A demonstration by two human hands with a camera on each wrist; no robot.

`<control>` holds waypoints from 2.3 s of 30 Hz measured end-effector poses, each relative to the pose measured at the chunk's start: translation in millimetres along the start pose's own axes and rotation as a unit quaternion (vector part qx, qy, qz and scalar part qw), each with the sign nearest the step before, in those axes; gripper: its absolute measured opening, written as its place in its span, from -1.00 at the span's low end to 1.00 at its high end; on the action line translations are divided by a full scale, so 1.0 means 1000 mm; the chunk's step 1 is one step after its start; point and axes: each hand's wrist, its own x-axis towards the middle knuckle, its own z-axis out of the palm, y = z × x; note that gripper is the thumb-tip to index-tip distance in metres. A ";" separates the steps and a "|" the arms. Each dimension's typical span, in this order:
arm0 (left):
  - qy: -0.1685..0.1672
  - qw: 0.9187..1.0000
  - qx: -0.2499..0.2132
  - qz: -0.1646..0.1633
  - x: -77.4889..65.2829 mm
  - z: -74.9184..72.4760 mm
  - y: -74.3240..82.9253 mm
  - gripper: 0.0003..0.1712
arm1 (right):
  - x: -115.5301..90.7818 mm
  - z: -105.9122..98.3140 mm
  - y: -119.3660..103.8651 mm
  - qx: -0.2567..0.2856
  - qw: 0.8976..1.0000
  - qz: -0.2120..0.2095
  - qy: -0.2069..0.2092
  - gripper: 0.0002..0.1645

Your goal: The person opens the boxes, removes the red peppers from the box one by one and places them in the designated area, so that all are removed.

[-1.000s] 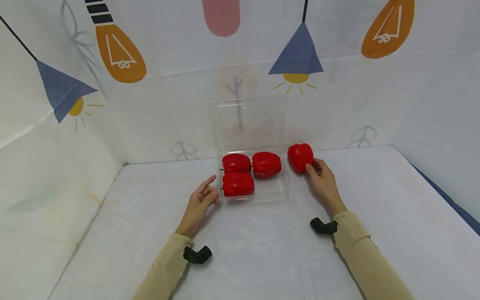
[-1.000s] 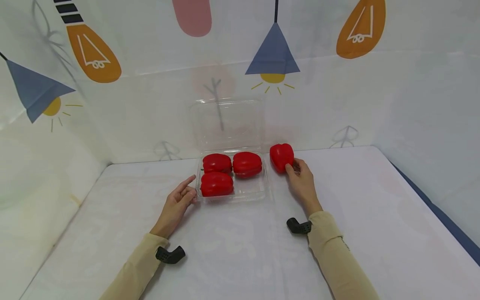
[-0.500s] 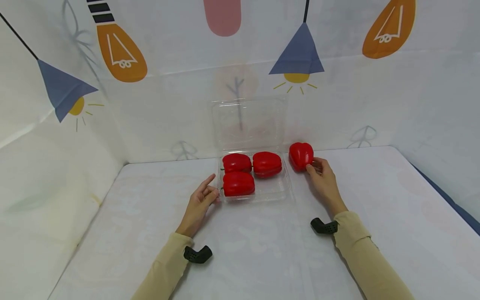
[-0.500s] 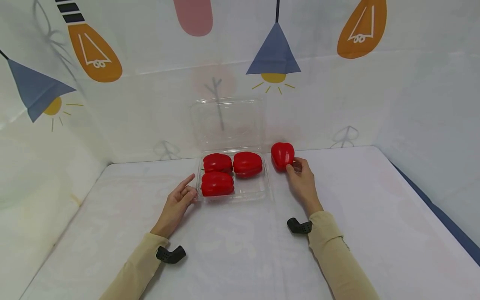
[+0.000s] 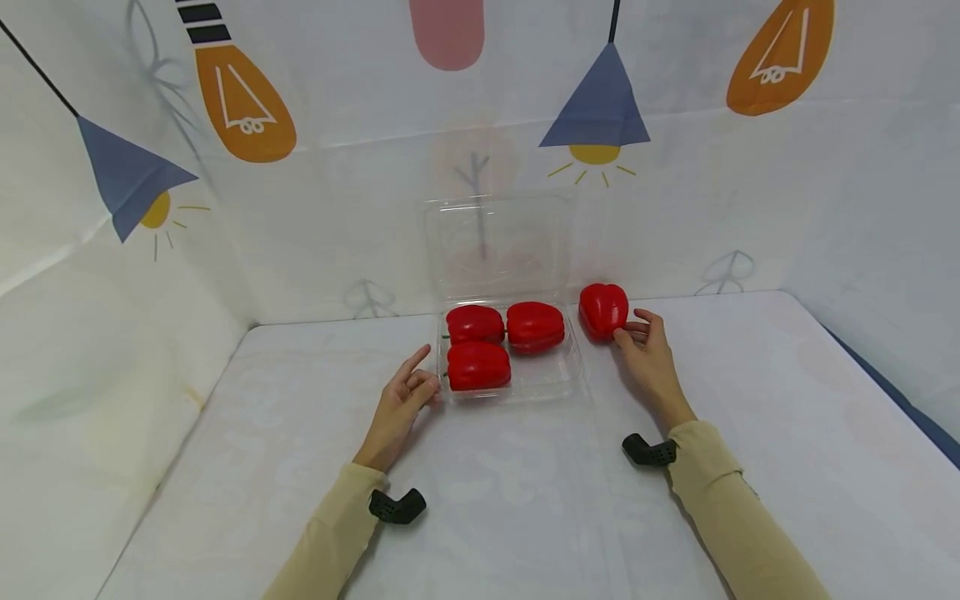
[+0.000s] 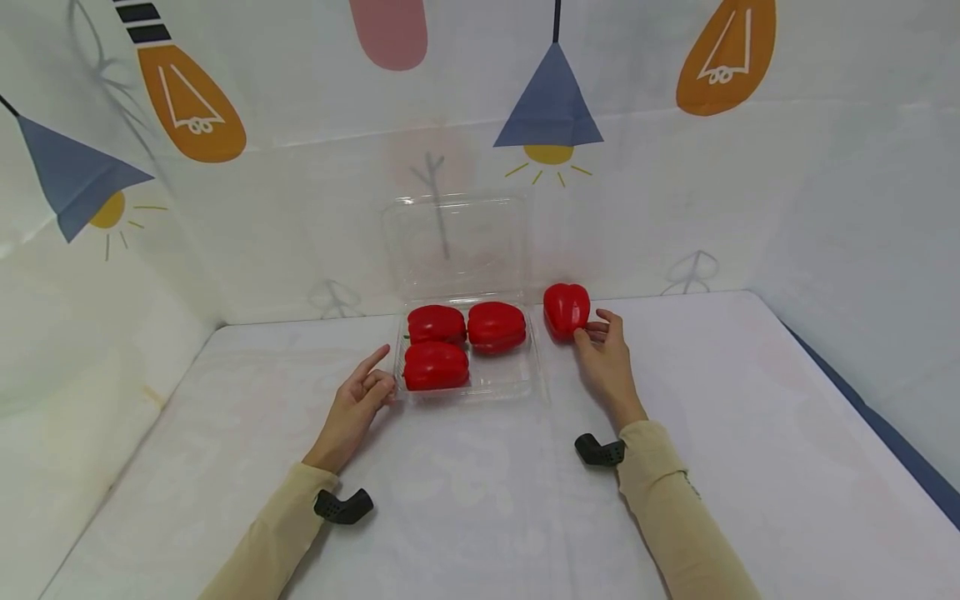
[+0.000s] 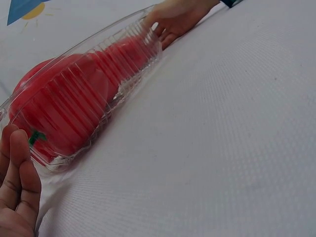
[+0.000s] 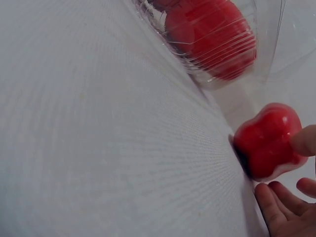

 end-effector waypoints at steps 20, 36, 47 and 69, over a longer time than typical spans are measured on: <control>-0.001 1.000 -0.010 0.002 0.000 0.001 0.002 -0.28 | 0.002 0.002 0.003 0.068 0.996 -0.016 0.051 -0.38; -0.009 0.999 -0.014 0.038 -0.001 0.001 0.000 -0.29 | -0.001 0.001 -0.001 0.081 0.985 -0.114 0.099 -0.53; -0.013 0.999 -0.009 0.043 0.000 -0.001 -0.001 -0.29 | -0.004 0.003 -0.014 0.050 0.979 -0.166 0.111 -0.56; -0.015 0.999 -0.015 0.047 0.000 0.000 -0.001 -0.27 | -0.007 0.016 -0.027 0.021 0.974 -0.224 0.027 -0.50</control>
